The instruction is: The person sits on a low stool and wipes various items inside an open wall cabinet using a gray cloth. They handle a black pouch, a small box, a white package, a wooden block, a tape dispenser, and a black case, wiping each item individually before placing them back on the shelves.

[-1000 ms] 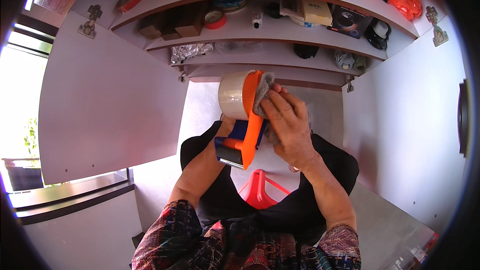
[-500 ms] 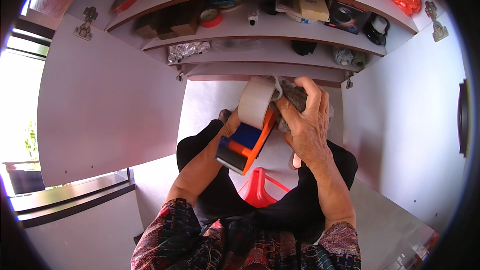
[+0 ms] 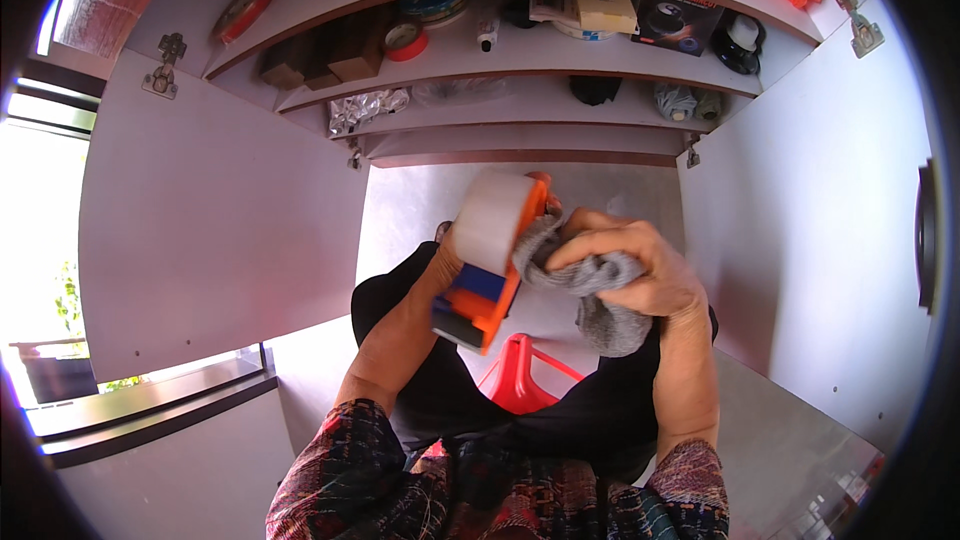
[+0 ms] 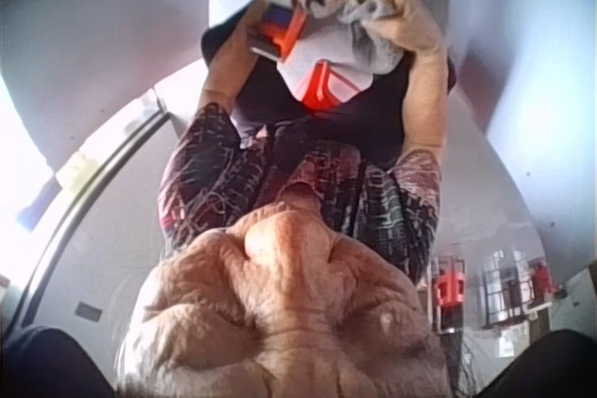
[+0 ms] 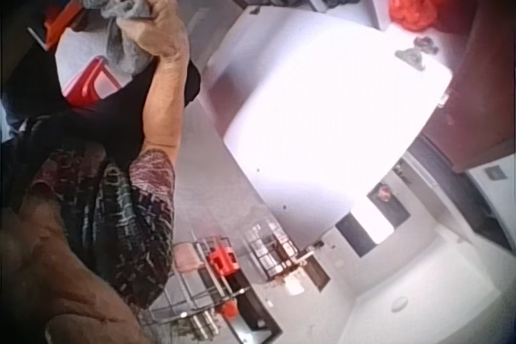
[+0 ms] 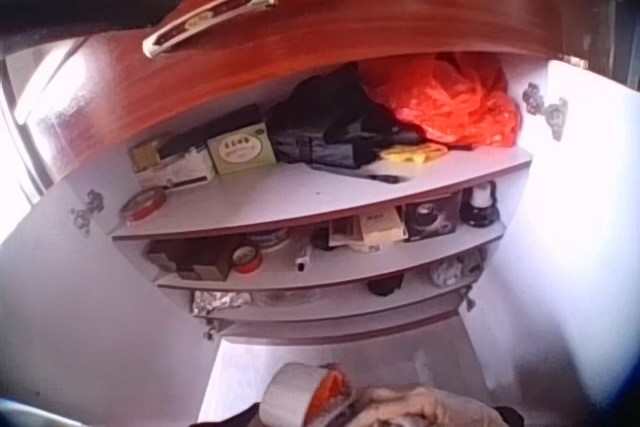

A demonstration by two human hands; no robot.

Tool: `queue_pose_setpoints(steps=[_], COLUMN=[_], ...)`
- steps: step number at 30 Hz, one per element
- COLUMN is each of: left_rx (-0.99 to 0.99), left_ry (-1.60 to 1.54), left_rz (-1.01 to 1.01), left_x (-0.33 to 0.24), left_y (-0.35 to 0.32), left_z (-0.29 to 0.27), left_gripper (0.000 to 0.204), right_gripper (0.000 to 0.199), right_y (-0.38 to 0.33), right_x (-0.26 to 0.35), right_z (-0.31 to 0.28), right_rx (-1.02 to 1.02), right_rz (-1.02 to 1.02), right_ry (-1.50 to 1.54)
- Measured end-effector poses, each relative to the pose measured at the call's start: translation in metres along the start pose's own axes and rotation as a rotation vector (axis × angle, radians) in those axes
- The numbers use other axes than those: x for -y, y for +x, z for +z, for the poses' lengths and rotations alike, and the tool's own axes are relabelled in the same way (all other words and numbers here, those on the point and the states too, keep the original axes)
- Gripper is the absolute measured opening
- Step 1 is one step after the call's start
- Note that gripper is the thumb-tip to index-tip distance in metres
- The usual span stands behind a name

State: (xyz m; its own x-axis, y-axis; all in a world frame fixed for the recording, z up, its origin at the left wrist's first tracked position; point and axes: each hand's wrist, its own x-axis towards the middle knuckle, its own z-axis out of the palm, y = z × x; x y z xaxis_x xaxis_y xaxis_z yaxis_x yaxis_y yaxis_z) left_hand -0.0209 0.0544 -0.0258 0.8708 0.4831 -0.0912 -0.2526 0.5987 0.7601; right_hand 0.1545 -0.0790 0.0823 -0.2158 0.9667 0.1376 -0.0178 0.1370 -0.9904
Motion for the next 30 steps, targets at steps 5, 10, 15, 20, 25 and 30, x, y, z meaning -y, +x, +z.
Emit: queue_pose_setpoints(steps=[5, 10, 15, 20, 25, 30], left_rx=[-0.01, 0.134, -0.026, 0.09, 0.027, 0.081], left_ry=[-0.039, -0.053, -0.064, -0.31, -0.083, 0.227], left_rz=[0.035, 0.143, 0.093, 0.048, 0.089, 0.114], left_x=[-0.007, 0.0, -0.008, -0.01, -0.001, 0.006], left_y=[-0.003, -0.003, -0.01, -0.009, -0.002, 0.006], left_z=[0.002, -0.014, -0.012, -0.014, -0.017, -0.016], left_gripper=[0.033, 0.044, 0.049, 0.048, 0.038, 0.046], right_gripper=[0.045, 0.04, 0.046, 0.04, 0.043, 0.055], right_y=[-0.002, 0.021, 0.025, 0.02, 0.011, 0.024], right_x=[-0.005, -0.019, -0.021, -0.021, -0.013, -0.025], right_z=[0.01, 0.041, 0.054, 0.035, 0.029, 0.047], right_rx=[-0.446, -0.365, -0.297, -0.16, -0.353, -0.471], right_rz=[-0.119, -0.107, 0.158, 0.041, -0.014, -0.089], right_ry=[0.225, -0.529, -0.852, -0.196, 0.052, -0.808])
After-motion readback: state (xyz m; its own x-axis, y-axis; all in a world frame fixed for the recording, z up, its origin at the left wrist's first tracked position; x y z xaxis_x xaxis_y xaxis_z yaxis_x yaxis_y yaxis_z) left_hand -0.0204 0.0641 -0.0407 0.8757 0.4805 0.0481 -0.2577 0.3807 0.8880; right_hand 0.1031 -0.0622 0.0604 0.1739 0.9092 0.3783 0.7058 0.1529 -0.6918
